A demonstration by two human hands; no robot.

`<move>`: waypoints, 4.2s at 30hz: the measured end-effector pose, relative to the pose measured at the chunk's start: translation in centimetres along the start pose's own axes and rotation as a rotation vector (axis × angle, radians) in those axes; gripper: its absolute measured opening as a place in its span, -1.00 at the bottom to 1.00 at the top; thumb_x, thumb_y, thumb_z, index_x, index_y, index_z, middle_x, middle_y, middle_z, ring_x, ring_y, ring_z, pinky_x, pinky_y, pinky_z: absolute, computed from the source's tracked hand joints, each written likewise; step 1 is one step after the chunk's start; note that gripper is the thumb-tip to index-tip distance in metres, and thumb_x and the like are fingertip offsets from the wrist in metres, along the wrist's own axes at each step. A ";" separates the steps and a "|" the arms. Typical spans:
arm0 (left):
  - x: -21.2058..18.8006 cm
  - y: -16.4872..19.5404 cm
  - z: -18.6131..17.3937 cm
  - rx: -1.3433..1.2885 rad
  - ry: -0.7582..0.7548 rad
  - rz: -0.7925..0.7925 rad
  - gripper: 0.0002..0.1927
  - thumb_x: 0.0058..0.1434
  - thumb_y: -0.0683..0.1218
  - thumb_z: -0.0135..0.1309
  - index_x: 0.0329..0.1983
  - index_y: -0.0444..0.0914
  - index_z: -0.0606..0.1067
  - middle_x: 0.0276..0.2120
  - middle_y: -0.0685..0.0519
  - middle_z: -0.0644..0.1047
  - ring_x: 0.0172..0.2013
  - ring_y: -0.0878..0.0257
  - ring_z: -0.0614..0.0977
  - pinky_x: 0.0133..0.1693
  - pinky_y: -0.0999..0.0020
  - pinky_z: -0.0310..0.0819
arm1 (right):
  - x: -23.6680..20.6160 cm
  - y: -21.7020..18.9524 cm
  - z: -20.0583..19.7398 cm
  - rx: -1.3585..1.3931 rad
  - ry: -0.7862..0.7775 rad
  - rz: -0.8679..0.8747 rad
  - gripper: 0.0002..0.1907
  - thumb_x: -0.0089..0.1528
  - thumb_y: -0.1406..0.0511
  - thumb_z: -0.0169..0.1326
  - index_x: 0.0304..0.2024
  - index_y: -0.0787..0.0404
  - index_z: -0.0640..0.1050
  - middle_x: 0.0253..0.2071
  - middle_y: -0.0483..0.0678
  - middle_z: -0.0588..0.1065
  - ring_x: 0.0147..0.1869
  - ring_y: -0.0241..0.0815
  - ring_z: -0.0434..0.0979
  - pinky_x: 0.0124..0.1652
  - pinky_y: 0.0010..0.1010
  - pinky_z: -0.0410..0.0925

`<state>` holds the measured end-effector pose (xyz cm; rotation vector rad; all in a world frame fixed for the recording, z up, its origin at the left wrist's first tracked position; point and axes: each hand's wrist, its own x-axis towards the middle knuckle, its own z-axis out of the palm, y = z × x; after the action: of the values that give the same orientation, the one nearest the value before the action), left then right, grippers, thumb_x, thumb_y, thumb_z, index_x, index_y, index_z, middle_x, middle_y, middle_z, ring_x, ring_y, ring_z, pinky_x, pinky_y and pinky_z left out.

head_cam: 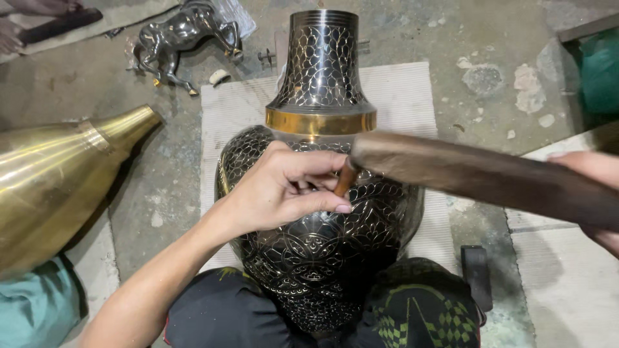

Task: The person sits on the floor with a large engraved metal vase held between their legs, positioning a small chisel against the vase surface with one hand and repeatedly striking it with a wooden mallet held in the other hand to carve the decorative pattern into the metal.

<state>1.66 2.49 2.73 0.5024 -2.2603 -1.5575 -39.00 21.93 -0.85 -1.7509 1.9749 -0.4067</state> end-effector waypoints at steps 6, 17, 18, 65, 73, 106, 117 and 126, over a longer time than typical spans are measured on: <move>-0.2 0.3 0.0 0.006 0.050 0.007 -0.60 0.26 -0.12 0.29 0.14 -0.28 0.53 -0.33 0.13 0.72 -0.51 0.50 0.64 -0.53 0.60 0.34 | -1.0 -3.0 -0.2 -0.104 -0.039 0.112 -0.47 0.18 0.39 0.24 0.23 0.08 0.56 -0.38 -0.04 0.52 -0.38 -0.20 0.51 -0.28 -0.37 0.39; -0.5 0.2 -0.4 -0.035 0.067 0.064 -0.64 0.32 -0.18 0.29 0.15 -0.30 0.52 -0.27 0.11 0.69 -0.34 0.47 0.72 -0.41 0.62 0.57 | -0.2 -3.1 2.2 -0.099 -0.083 0.071 -0.19 0.00 0.41 0.33 0.32 -0.04 0.47 -0.29 -0.02 0.57 -0.24 -0.11 0.59 -0.23 -0.28 0.45; -0.6 0.1 -0.4 -0.015 0.064 0.051 -0.64 0.30 -0.18 0.30 0.13 -0.29 0.52 -0.29 0.11 0.69 -0.38 0.47 0.70 -0.43 0.62 0.53 | 0.0 -2.8 2.2 -0.031 -0.038 0.016 -0.19 -0.01 0.43 0.30 0.32 0.01 0.45 -0.24 0.00 0.56 -0.18 -0.09 0.58 -0.18 -0.28 0.44; -1.6 0.3 -0.8 -0.082 0.068 -0.025 -0.66 0.29 -0.29 0.28 0.11 -0.39 0.50 -0.30 0.03 0.66 -0.28 0.38 0.70 -0.18 0.50 0.59 | 4.2 -0.6 2.5 0.030 -0.117 -0.058 -0.20 -0.02 0.37 0.29 0.33 0.02 0.50 -0.18 -0.12 0.64 -0.13 -0.26 0.63 -0.01 -0.37 0.45; -1.5 0.4 -0.7 -0.091 0.074 0.004 -0.62 0.29 -0.28 0.27 0.16 -0.38 0.49 -0.29 0.04 0.66 -0.29 0.40 0.70 -0.20 0.51 0.57 | 4.8 -1.3 1.6 -0.340 -0.280 -0.064 -0.05 -0.11 0.26 0.38 0.39 -0.14 0.48 -0.25 -0.23 0.59 -0.13 -0.33 0.61 0.01 -0.42 0.48; -0.6 0.2 -0.7 0.001 0.052 -0.004 -0.72 0.28 -0.18 0.32 0.03 -0.29 0.56 -0.32 0.15 0.68 -0.37 0.49 0.70 -0.39 0.60 0.54 | 1.1 -2.7 3.2 0.057 0.023 -0.104 -0.22 -0.08 0.46 0.26 0.24 0.13 0.49 -0.32 -0.02 0.54 -0.30 -0.10 0.53 -0.26 -0.28 0.42; 0.3 0.8 -1.0 0.003 -0.012 -0.037 -0.64 0.24 -0.18 0.35 0.08 -0.30 0.56 -0.40 0.15 0.65 -0.44 0.52 0.58 -0.41 0.60 0.39 | -0.5 -0.1 5.5 -0.040 0.039 -0.053 -0.10 -0.08 0.45 0.27 0.36 0.10 0.45 -0.25 0.03 0.56 -0.21 -0.05 0.61 -0.18 -0.26 0.44; 1.0 0.7 -1.4 -0.104 -0.163 -0.117 -0.81 0.26 -0.16 0.30 -0.11 -0.29 0.57 -0.34 0.17 0.67 -0.31 0.49 0.69 -0.31 0.59 0.49 | -0.3 3.6 5.9 -0.021 -0.157 0.051 -0.19 -0.01 0.40 0.30 0.35 0.01 0.50 -0.25 -0.06 0.60 -0.22 -0.19 0.65 -0.13 -0.40 0.46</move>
<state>1.37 1.10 3.96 0.5040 -2.2887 -1.8245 -38.91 23.24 -7.63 -1.6877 1.9143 -0.2249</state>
